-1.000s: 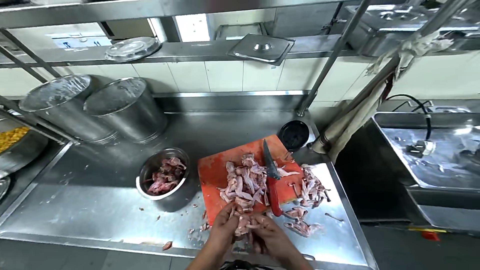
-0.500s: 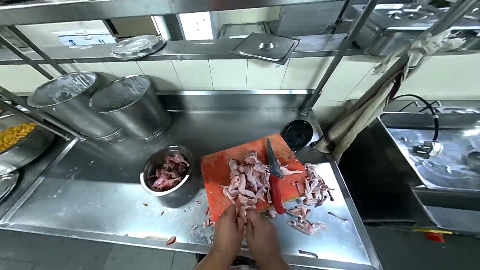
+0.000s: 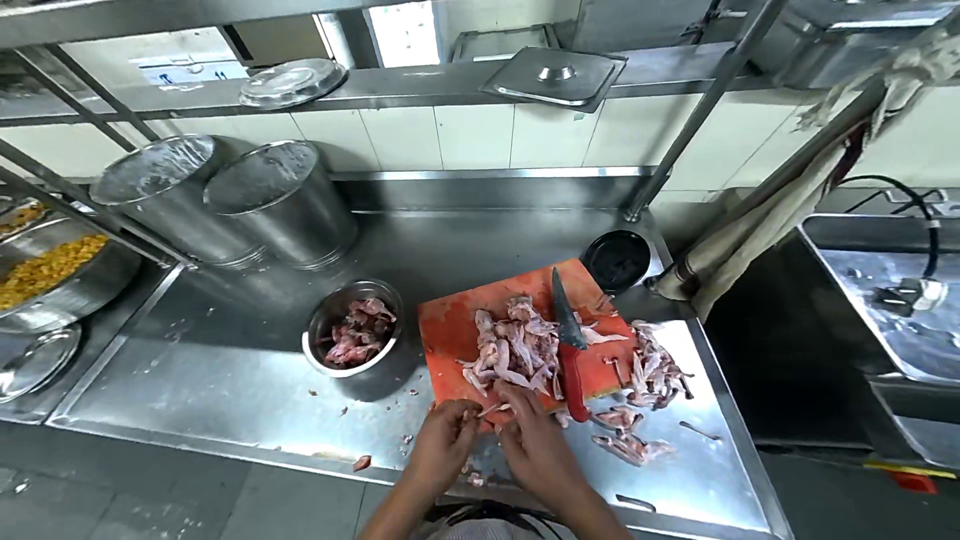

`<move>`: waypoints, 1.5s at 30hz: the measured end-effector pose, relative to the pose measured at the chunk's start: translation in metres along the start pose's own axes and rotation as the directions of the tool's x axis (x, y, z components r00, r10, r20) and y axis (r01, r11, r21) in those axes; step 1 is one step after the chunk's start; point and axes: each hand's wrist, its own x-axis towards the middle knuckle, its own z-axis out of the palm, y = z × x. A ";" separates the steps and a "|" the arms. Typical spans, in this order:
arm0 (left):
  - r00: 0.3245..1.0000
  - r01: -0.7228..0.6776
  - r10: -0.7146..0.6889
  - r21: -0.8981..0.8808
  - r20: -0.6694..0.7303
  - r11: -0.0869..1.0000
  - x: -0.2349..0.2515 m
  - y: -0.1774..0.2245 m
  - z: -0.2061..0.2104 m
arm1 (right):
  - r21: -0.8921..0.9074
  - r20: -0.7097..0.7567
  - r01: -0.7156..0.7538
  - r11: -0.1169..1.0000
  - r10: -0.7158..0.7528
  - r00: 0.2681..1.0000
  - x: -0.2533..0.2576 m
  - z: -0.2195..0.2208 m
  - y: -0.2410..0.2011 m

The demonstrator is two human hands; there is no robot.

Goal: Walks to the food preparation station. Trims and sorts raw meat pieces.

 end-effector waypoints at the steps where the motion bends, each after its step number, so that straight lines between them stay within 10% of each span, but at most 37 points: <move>1: 1.000 -0.008 0.008 0.049 0.000 0.999 -0.001 0.000 -0.002 | -0.054 -0.016 0.077 0.996 -0.078 0.997 0.000 -0.001 -0.005; 11: 0.985 0.172 -0.169 0.300 -0.038 0.938 -0.011 0.009 0.003 | -0.319 0.256 -0.057 0.946 0.144 0.956 -0.007 0.020 -0.047; 17: 0.984 0.180 -0.169 -0.336 0.064 0.925 -0.020 0.006 -0.005 | 0.181 0.450 -0.080 0.980 -0.010 0.893 -0.006 -0.018 -0.015; 22: 0.984 0.169 -0.152 -0.793 0.098 0.585 -0.018 0.039 -0.003 | 0.811 0.392 -0.269 0.520 -0.142 0.909 -0.016 -0.009 -0.006; 27: 0.907 0.288 -0.410 -0.858 0.102 0.425 -0.010 0.032 0.013 | 0.901 0.311 -0.352 0.253 0.186 0.932 -0.017 0.019 -0.018; 30: 0.861 0.367 -0.496 -0.807 0.108 0.462 -0.009 0.013 0.005 | 0.754 0.314 -0.422 0.504 0.287 0.905 -0.004 0.013 -0.003; 34: 0.978 0.206 -0.148 -0.723 0.144 0.659 -0.008 -0.005 -0.021 | 0.362 0.067 -0.129 0.923 0.112 0.991 0.007 0.014 0.016; 40: 0.993 -0.118 0.118 -0.014 0.003 0.993 0.013 -0.026 -0.028 | 0.088 -0.067 0.040 0.995 -0.035 0.997 0.020 0.027 0.023; 45: 0.999 -0.025 0.001 0.602 0.041 0.798 0.006 -0.062 -0.005 | -0.205 0.175 -0.119 0.972 0.156 0.972 0.031 0.071 0.035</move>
